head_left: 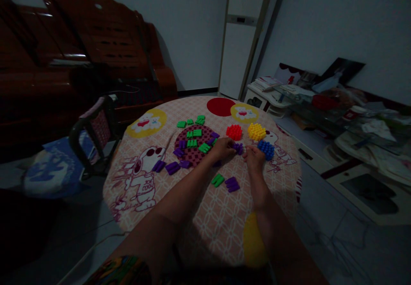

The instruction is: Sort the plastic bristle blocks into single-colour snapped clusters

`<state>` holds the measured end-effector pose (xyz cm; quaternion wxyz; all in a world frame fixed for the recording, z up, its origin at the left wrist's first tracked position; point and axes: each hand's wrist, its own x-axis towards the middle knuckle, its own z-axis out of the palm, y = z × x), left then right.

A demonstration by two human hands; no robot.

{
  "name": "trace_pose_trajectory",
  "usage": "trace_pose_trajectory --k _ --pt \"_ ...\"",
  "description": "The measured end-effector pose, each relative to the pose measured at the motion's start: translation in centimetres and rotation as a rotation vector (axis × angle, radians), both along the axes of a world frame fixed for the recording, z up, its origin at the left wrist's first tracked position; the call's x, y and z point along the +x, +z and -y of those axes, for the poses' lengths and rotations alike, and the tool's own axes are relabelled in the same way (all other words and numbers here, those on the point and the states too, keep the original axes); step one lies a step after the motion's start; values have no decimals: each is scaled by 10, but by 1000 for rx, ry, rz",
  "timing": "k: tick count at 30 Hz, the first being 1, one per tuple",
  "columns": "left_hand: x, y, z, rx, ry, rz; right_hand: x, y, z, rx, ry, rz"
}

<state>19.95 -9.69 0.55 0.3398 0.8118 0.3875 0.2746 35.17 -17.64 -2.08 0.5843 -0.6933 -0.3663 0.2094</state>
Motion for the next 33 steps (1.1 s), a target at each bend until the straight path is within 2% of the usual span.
trace_pose_trajectory --k 5,9,11,14,17,21,25,28,31,33 --pt "2 -3 2 7 -6 -14 1 0 -1 2 0 7" --pt "-5 4 0 19 33 -25 2 -3 -2 4 0 11" --pt "-15 11 -5 67 99 -42 2 -5 -3 -3 -7 5" --pt "-38 19 -14 185 298 -112 2 -7 -3 -6 -6 7" --pt "-58 20 -21 190 410 -243 2 -6 -4 -4 0 1" --pt "-68 15 -24 138 339 -356 1 -5 -3 1 -17 -28" --pt "-71 15 -25 164 341 -377 1 -4 -2 11 -5 -19" --pt "-75 17 -25 149 335 -324 1 -4 -2 0 -14 -10" --pt "-76 19 -24 128 382 -220 2 -5 -2 8 -11 10" --pt "-73 20 -21 111 360 -139 2 -6 -3 14 6 23"
